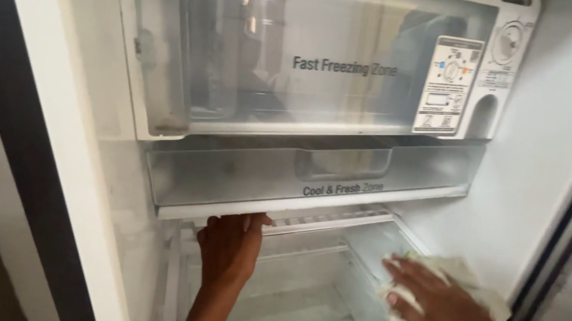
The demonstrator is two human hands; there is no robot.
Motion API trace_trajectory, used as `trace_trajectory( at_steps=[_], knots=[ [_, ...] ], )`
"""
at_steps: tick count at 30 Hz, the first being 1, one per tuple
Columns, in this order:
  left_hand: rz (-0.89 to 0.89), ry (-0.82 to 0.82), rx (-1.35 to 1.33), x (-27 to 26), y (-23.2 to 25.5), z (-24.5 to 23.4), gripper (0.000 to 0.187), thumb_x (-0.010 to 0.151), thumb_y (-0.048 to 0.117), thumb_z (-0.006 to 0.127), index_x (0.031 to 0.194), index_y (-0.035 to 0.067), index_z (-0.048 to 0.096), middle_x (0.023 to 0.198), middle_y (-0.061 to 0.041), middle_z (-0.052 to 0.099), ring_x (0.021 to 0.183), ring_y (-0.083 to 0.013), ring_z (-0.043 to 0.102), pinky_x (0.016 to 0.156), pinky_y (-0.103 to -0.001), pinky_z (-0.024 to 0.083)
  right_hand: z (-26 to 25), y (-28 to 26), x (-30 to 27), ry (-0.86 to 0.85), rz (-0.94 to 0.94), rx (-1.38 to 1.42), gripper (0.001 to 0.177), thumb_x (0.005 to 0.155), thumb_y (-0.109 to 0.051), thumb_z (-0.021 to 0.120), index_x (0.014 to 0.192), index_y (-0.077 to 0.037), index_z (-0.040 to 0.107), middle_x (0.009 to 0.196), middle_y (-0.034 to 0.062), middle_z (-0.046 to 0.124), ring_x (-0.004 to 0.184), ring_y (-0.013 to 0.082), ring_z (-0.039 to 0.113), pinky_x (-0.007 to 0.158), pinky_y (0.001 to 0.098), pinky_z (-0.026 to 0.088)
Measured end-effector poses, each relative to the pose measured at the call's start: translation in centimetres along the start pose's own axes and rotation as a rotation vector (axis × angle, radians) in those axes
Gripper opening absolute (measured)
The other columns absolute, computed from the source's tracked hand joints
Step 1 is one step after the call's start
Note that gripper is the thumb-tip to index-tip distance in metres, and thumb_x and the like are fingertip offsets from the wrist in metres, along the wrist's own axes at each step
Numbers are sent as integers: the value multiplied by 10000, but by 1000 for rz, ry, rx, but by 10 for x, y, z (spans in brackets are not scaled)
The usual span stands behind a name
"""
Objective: The person cleans the interior of a refrigerator using a white cloth. They wipe the front edge and the glass surface of the 'Cool & Fresh Zone' drawer repeatedly. The camera angle is high and shaky, focusing on the hands and the drawer.
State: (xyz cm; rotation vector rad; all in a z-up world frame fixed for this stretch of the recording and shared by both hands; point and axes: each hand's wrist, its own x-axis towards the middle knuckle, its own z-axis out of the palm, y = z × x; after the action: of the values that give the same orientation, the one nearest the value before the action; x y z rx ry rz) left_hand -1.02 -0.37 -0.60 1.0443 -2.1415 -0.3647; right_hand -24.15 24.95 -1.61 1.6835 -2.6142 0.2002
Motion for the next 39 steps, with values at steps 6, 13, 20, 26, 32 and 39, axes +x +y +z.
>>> trace_trajectory(
  at_steps=[6, 13, 20, 26, 32, 39],
  knots=[
    [-87, 43, -106, 1, 8, -3, 432, 964, 510, 508, 1070, 144, 712, 1080, -49, 725, 1113, -331, 585, 969, -550, 408, 12, -18, 51, 109, 78, -110, 718, 986, -631, 336, 1600, -267, 256, 1699, -29, 200, 1557, 217, 188, 1253, 502, 137],
    [-58, -27, 9, -3, 17, -5, 529, 996, 550, 444, 1119, 136, 751, 1261, -77, 663, 1203, -332, 530, 1035, -546, 354, 14, -61, 70, 88, 112, -129, 790, 979, -664, 282, 1631, -231, 171, 1702, 10, 173, 1560, 209, 164, 1265, 501, 60],
    [-12, 5, 68, 1, 7, 6, 546, 1000, 539, 401, 1164, 149, 747, 1194, -143, 687, 1157, -381, 544, 996, -580, 369, -5, -129, 19, -54, -143, 5, 740, 1028, -614, 224, 1635, -200, 139, 1738, 28, 55, 1603, 193, 37, 1278, 486, -33],
    [28, -21, 122, 1, 1, 11, 515, 1019, 465, 362, 1146, 156, 754, 1107, -176, 694, 1056, -391, 591, 961, -564, 427, -6, -90, -28, -225, -448, 138, 753, 1062, -578, 236, 1711, -220, 102, 1781, 12, 94, 1620, 241, 2, 1277, 500, -40],
    [-56, -39, 39, -3, 9, -6, 554, 1031, 481, 374, 1037, 111, 785, 1051, -170, 712, 1059, -367, 591, 1012, -565, 398, -4, -20, 6, -136, -225, 220, 733, 1060, -554, 284, 1690, -237, 82, 1746, 8, 48, 1588, 213, 48, 1262, 490, 76],
    [27, 103, 30, -2, 10, 6, 546, 950, 549, 459, 1036, 123, 790, 1193, -138, 680, 1173, -366, 533, 978, -587, 351, 26, -27, 79, 16, 203, -218, 746, 1015, -606, 220, 1647, -227, 104, 1748, 27, 79, 1617, 235, 78, 1274, 580, 103]
  ],
)
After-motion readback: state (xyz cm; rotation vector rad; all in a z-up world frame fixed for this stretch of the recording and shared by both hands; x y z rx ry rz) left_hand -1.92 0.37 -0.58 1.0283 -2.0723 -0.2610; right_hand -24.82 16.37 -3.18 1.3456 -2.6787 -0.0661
